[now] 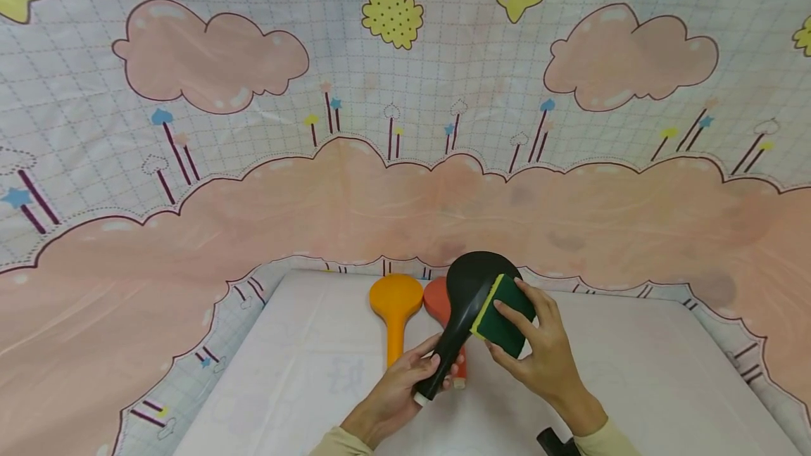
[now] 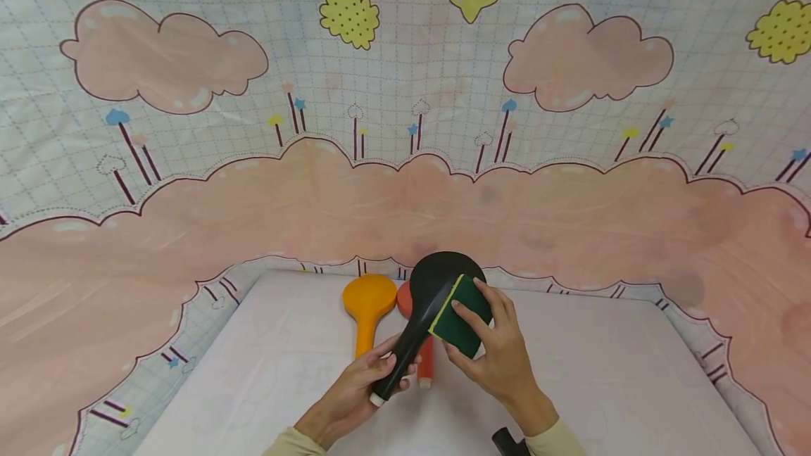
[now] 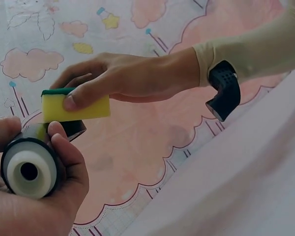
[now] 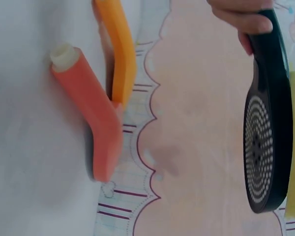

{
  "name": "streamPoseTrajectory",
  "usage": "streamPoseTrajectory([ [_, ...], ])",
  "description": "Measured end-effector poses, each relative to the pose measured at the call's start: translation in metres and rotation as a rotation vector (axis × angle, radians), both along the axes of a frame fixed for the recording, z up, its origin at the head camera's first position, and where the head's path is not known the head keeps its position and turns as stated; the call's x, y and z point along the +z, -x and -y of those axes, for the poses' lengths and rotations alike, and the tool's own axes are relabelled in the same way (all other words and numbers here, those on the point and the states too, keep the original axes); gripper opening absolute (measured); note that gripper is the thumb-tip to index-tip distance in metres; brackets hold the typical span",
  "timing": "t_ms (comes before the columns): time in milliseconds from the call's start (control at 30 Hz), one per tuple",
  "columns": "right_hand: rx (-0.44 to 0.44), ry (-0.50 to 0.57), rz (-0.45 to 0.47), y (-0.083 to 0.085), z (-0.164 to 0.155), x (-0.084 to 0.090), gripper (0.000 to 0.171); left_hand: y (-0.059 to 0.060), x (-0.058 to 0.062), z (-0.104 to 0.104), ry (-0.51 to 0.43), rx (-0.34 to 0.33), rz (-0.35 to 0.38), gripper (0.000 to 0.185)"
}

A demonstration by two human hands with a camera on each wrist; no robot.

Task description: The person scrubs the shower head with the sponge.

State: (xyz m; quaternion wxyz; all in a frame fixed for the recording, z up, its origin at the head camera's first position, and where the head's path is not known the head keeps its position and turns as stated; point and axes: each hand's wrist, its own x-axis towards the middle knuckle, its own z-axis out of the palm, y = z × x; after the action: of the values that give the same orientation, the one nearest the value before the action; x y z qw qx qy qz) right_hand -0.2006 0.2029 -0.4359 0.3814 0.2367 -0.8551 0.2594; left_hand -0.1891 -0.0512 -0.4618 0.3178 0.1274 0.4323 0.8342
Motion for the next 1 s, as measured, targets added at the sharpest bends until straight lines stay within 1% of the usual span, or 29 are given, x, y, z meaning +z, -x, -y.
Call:
streamPoseTrajectory([
  [233, 0.012, -0.033, -0.026, -0.003, 0.006, -0.006, 0.061, 0.001, 0.001, -0.005, 0.008, 0.024, 0.0, 0.062],
  [367, 0.018, -0.043, -0.036, -0.003, 0.005, -0.006, 0.06, 0.001, 0.001, -0.006, 0.019, 0.03, 0.0, 0.059],
  [433, 0.025, -0.042, -0.049, -0.001, 0.003, -0.005, 0.06, 0.001, 0.002, -0.007, 0.022, 0.026, -0.001, 0.059],
  [533, 0.012, -0.04, -0.047, 0.001, -0.001, -0.002, 0.062, 0.001, 0.002, -0.007, 0.01, 0.01, -0.006, 0.059],
  [667, -0.015, -0.019, -0.03, 0.004, -0.007, 0.003, 0.066, -0.001, 0.002, -0.007, -0.009, -0.012, -0.017, 0.059],
  [833, -0.026, 0.017, -0.048, 0.009, -0.013, 0.005, 0.069, -0.002, 0.002, -0.007, -0.007, -0.013, -0.018, 0.06],
  [900, -0.032, 0.029, -0.057, 0.01, -0.014, 0.005, 0.068, -0.002, 0.003, -0.007, -0.005, -0.012, -0.017, 0.06],
  [1000, -0.036, 0.041, -0.048, 0.01, -0.014, 0.003, 0.064, -0.003, 0.003, -0.007, -0.004, -0.012, -0.017, 0.06],
])
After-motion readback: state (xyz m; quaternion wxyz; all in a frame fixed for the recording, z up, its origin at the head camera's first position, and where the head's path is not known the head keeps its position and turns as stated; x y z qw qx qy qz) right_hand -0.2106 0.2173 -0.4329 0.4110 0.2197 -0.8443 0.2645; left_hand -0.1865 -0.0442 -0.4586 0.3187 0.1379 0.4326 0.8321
